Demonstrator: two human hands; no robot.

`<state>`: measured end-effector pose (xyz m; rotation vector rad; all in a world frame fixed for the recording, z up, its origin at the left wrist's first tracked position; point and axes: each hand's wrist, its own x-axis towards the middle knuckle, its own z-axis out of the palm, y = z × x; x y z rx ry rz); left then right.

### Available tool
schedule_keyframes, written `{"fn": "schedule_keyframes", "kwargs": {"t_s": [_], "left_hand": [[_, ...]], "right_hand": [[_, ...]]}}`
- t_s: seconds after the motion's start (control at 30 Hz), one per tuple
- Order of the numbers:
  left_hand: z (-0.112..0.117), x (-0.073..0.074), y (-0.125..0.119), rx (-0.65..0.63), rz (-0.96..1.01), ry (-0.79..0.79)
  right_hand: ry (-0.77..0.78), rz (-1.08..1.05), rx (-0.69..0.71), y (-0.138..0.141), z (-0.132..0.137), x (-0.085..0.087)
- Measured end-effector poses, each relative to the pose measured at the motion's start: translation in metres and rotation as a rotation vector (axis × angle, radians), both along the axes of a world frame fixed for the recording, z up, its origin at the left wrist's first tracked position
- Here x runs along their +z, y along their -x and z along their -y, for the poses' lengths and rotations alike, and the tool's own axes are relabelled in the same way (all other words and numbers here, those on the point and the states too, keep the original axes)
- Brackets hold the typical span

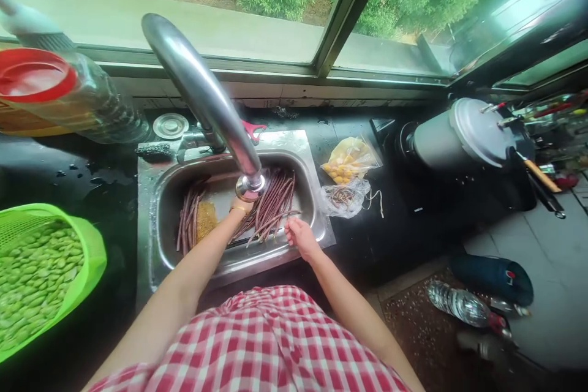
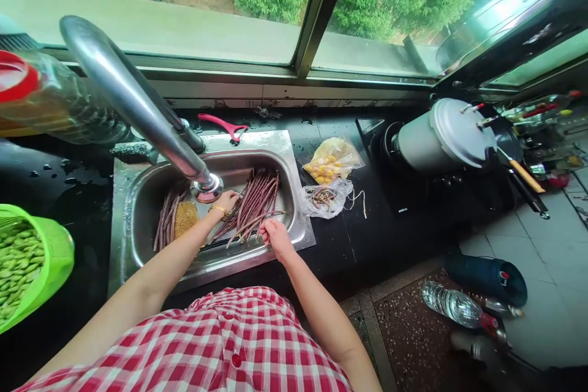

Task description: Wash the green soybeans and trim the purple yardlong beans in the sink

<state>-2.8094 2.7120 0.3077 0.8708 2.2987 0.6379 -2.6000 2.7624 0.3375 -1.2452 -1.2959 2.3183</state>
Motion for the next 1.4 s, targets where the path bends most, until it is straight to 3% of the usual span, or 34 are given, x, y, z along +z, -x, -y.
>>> {"fn": "schedule_keyframes", "kwargs": {"t_s": [0.1, 0.27, 0.4, 0.53, 0.73, 0.9, 1.07, 1.23, 1.4], "left_hand": [[0.023, 0.020, -0.004, -0.135, -0.199, -0.048], [0.063, 0.074, -0.026, -0.542, -0.651, -0.297], [0.076, 0.105, -0.036, -0.645, -0.880, -0.349], [0.077, 0.116, -0.048, -0.662, -0.954, -0.420], [0.064, 0.115, -0.082, -0.765, -0.854, -0.555], [0.061, 0.110, -0.095, -0.579, -0.506, -0.687], [0.063, 0.114, -0.108, -0.236, 0.021, -0.661], [0.065, 0.126, -0.108, 0.121, 0.468, -0.726], [0.064, 0.137, -0.083, 0.462, 0.887, -0.883]], "right_hand": [[-0.031, 0.066, 0.047, -0.001, -0.010, 0.005], [0.038, 0.029, 0.202, 0.000, -0.023, 0.033], [0.000, 0.020, 0.409, -0.006, -0.023, 0.062], [-0.119, 0.009, 0.533, -0.015, -0.013, 0.078], [-0.325, -0.088, 0.410, -0.019, 0.005, 0.071], [-0.432, -0.167, 0.260, -0.025, 0.015, 0.064], [-0.491, -0.231, 0.082, -0.022, 0.024, 0.073], [-0.182, -0.373, -0.022, -0.019, 0.017, 0.080], [0.054, -0.364, 0.021, -0.017, 0.010, 0.061]]}}
